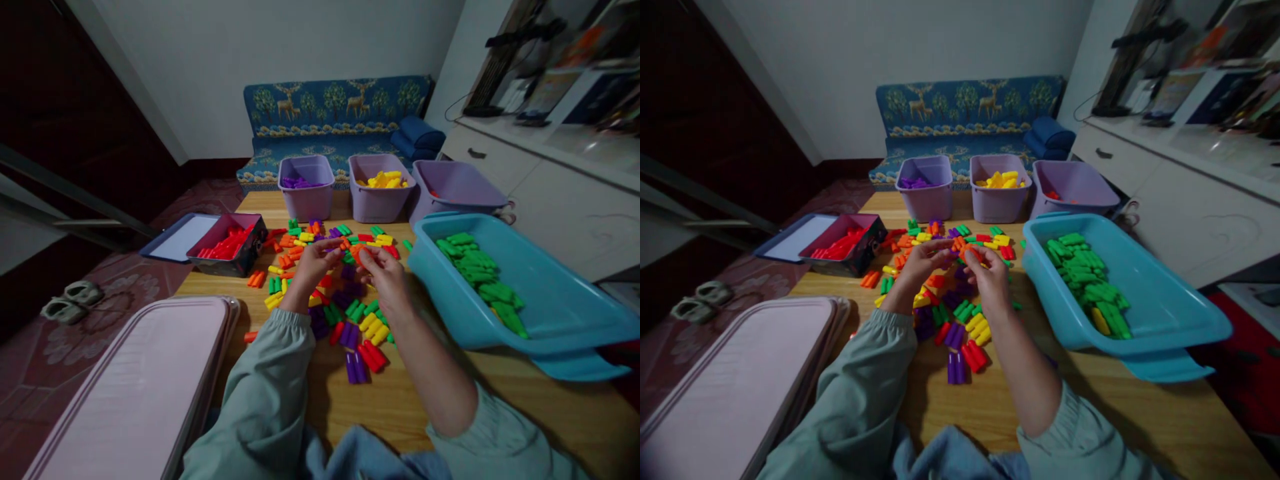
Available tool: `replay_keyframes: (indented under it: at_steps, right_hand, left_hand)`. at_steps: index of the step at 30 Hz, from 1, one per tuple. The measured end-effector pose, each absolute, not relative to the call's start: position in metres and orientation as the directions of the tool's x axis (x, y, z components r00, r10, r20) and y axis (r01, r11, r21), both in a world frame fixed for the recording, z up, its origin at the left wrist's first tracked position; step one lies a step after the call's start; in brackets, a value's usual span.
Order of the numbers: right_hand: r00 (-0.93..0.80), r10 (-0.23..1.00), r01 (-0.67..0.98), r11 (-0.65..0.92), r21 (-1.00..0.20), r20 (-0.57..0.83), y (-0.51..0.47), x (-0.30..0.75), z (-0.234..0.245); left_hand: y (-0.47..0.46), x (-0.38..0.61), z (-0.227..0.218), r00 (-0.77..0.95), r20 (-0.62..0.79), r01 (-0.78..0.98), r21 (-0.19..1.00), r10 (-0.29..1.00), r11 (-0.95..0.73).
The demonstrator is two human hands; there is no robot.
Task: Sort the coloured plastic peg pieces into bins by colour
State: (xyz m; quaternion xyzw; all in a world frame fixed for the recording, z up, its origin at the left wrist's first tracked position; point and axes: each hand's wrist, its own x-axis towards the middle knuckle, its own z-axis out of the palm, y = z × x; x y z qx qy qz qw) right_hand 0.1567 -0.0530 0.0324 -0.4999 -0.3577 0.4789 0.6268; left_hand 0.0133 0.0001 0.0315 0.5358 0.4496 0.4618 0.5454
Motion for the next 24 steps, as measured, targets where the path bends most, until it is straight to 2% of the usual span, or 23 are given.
replay_keyframes:
  at_steps: [4, 8, 11, 14, 18, 24]
  right_hand:
    - [0.240, 0.971, -0.351, 0.070, -0.934, -0.017, -0.060, 0.158, 0.056]
    - [0.205, 0.975, -0.295, 0.148, -0.944, 0.088, -0.050, 0.178, 0.108]
    - [0.299, 0.944, -0.228, 0.215, -0.950, 0.142, -0.022, 0.204, 0.153]
    - [0.453, 0.886, -0.212, 0.216, -0.953, 0.100, 0.020, 0.233, 0.181]
    - [0.618, 0.783, -0.268, 0.131, -0.954, -0.067, 0.071, 0.270, 0.183]
    - [0.837, 0.538, -0.149, 0.051, -0.988, -0.098, 0.108, 0.312, 0.156]
  left_hand:
    - [0.001, 0.009, 0.028, 0.100, 0.039, 0.181, 0.982, 0.994, -0.056]
    - [0.005, 0.009, 0.019, 0.112, 0.040, 0.275, 0.959, 0.993, -0.069]
    - [0.007, 0.010, 0.013, 0.121, 0.077, 0.322, 0.940, 0.990, -0.112]
    - [0.008, 0.010, 0.011, 0.139, 0.096, 0.339, 0.931, 0.986, -0.139]
    - [0.006, 0.011, 0.013, 0.173, 0.110, 0.309, 0.938, 0.979, -0.160]
    - [0.005, 0.016, 0.015, 0.173, 0.137, 0.358, 0.914, 0.975, -0.192]
